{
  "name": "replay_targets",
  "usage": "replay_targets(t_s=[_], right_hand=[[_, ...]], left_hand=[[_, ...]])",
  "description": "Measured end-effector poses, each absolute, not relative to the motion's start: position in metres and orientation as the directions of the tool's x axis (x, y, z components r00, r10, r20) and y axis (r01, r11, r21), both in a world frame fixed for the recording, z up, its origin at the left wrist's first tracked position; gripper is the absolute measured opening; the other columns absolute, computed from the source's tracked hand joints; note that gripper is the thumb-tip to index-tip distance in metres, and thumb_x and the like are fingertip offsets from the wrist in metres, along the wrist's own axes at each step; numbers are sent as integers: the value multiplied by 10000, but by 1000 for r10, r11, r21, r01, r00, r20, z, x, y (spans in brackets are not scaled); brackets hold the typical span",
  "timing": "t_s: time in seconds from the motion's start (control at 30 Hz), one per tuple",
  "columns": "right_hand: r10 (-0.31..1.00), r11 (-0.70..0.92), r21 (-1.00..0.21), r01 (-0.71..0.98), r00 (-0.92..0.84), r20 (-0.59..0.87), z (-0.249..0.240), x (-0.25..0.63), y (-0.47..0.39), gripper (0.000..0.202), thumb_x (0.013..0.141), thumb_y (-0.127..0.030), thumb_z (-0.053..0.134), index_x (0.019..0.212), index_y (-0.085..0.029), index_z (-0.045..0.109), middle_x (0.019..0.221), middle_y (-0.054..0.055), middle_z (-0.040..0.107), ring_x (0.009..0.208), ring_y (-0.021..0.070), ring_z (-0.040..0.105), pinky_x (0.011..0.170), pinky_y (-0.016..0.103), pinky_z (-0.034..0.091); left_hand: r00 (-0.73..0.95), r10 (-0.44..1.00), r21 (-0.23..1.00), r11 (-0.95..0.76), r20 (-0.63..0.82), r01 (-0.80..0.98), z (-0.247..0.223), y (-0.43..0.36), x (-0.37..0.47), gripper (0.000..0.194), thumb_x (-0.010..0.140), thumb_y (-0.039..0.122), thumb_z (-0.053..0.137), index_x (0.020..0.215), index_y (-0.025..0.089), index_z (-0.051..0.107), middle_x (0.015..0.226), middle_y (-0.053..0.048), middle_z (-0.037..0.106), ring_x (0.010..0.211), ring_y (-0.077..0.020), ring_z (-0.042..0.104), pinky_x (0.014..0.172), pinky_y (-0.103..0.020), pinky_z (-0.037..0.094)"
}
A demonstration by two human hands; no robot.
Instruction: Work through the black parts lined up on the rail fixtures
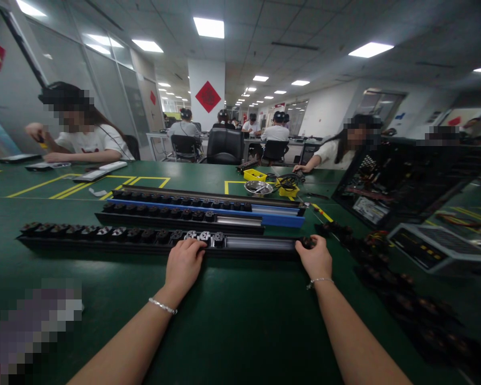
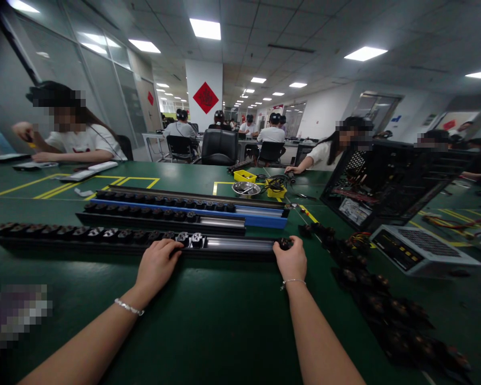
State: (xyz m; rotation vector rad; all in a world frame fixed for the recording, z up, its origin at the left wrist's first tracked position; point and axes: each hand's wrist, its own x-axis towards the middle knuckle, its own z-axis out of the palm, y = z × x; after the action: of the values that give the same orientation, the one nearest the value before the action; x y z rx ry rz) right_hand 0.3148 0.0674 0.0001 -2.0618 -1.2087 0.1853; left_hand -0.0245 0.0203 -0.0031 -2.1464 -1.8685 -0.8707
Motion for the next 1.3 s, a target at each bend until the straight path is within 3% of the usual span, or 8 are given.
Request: replay_targets(t_s=[0.17, 1.3], right_hand=[[799, -281, -691, 666, 561, 216, 0, 316, 68, 554, 668, -458, 557, 1150, -191, 493, 1132, 100, 600, 985, 258, 573, 820, 339, 421], [777, -300, -681, 668, 585, 232, 0, 321, 69, 469, 696, -389, 524, 1126, -205, 566, 1027, 90, 635, 906, 244, 584, 796, 346, 444]], left_hand=[[52, 846, 238, -208, 531, 949, -5, 21, -25, 182, 804, 216, 509, 917, 225, 652, 928, -38, 656, 884, -214, 562, 795, -363, 450], [53, 839, 249, -220, 542, 943, -6, 21, -25, 183, 813, 219, 507, 923, 225, 653, 928, -40, 657, 884, -220, 554, 793, -371, 447]])
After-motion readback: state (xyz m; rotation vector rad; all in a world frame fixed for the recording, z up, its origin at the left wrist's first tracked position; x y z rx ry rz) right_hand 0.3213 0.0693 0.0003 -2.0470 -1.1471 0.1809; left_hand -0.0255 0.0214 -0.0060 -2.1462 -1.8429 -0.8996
